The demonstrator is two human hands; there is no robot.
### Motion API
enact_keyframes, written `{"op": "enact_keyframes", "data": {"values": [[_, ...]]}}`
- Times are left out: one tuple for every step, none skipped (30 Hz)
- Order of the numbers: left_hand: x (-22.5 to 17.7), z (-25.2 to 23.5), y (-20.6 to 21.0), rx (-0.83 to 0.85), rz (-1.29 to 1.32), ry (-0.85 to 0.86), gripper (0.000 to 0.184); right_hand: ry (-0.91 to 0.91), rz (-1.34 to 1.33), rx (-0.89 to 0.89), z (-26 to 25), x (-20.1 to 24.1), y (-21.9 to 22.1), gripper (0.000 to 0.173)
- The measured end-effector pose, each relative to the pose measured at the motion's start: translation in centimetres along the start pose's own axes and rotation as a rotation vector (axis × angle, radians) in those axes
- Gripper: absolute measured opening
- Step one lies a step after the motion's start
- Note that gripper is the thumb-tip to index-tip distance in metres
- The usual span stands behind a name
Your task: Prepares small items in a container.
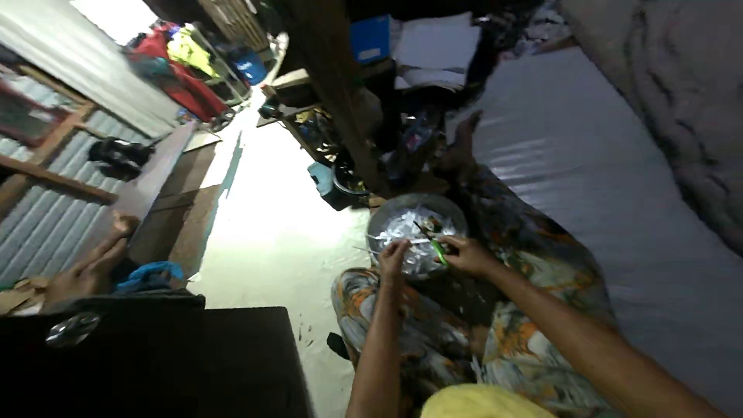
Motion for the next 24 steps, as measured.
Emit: {"op": "enact_keyframes", "data": {"values": [[0.1, -0.2, -0.2, -0.002, 0.02, -0.003, 0.013, 0.005, -0.009, 0.029, -0.1, -0.1, 0.2, 0.047], [0.2, -0.3, -0.3, 0.0, 0.04, 0.0, 0.014, -0.001, -0.013, 0.052, -0.2, -0.2, 0.5, 0.048], [0.3, -0.4, -0.5, -0.001, 0.055, 0.003, 0.014, -0.012, -0.014, 0.072, -0.2, -0.3, 0.8, 0.048], [0.4, -0.5, -0.5, -0.002, 0.069, 0.003, 0.014, -0.022, -0.012, 0.087, -0.3, -0.4, 1.0, 0.048], [0.4, -0.5, -0.6, -0.003, 0.08, 0.003, 0.014, -0.031, -0.012, 0.097, -0.4, -0.4, 1.1, 0.048], [0.3, -0.6, -0.5, -0.001, 0.091, 0.006, 0.013, -0.04, -0.016, 0.102, -0.5, -0.4, 1.2, 0.049], [0.3, -0.7, -0.5, 0.002, 0.097, 0.009, 0.013, -0.052, -0.022, 0.102, -0.6, -0.4, 1.2, 0.048], [0.2, -0.7, -0.3, 0.006, 0.102, 0.011, 0.012, -0.065, -0.03, 0.098, -0.6, -0.3, 1.2, 0.048], [0.2, -0.6, -0.3, 0.014, 0.11, 0.01, 0.012, -0.072, -0.035, 0.099, -0.7, -0.2, 1.2, 0.048], [0.2, -0.6, -0.2, 0.02, 0.118, 0.011, 0.012, -0.075, -0.038, 0.099, -0.6, -0.2, 1.3, 0.048], [0.2, -0.5, -0.2, 0.027, 0.121, 0.012, 0.012, -0.078, -0.04, 0.101, -0.6, -0.1, 1.3, 0.048], [0.2, -0.5, -0.1, 0.033, 0.117, 0.011, 0.011, -0.08, -0.043, 0.099, -0.6, -0.2, 1.4, 0.048], [0.2, -0.6, 0.0, 0.039, 0.111, 0.009, 0.011, -0.079, -0.047, 0.1, -0.7, -0.2, 1.4, 0.048], [0.2, -0.6, 0.0, 0.045, 0.109, 0.006, 0.011, -0.078, -0.055, 0.099, -0.7, -0.3, 1.5, 0.048], [0.3, -0.6, 0.0, 0.051, 0.109, 0.003, 0.011, -0.08, -0.065, 0.098, -0.8, -0.3, 1.5, 0.048], [0.3, -0.5, 0.1, 0.057, 0.107, 0.0, 0.012, -0.082, -0.075, 0.095, -0.8, -0.3, 1.5, 0.047], [0.3, -0.5, 0.1, 0.063, 0.105, -0.001, 0.012, -0.08, -0.082, 0.094, -0.9, -0.3, 1.5, 0.047], [0.3, -0.5, 0.1, 0.07, 0.101, 0.0, 0.012, -0.08, -0.088, 0.092, -0.9, -0.3, 1.4, 0.047], [0.3, -0.6, 0.2, 0.077, 0.098, 0.004, 0.011, -0.081, -0.098, 0.087, -0.9, -0.2, 1.4, 0.046], [0.3, -0.6, 0.3, 0.084, 0.092, 0.01, 0.011, -0.083, -0.109, 0.083, -0.9, -0.2, 1.4, 0.045], [0.4, -0.6, 0.3, 0.09, 0.085, 0.015, 0.011, -0.087, -0.118, 0.082, -0.9, -0.1, 1.4, 0.045], [0.3, -0.5, 0.4, 0.093, 0.08, 0.013, 0.01, -0.092, -0.122, 0.08, -0.9, -0.1, 1.4, 0.045], [0.3, -0.5, 0.4, 0.098, 0.075, 0.012, 0.011, -0.101, -0.119, 0.08, -0.9, 0.0, 1.4, 0.045], [0.3, -0.5, 0.5, 0.102, 0.071, 0.01, 0.011, -0.11, -0.112, 0.077, -0.9, -0.1, 1.5, 0.045]]}}
Point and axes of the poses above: each hand's wrist, its own z-axis away from the middle knuckle, its own y-axis out of the palm, x = y × z, the point moved 10 cm from there along -z, towards the middle knuckle
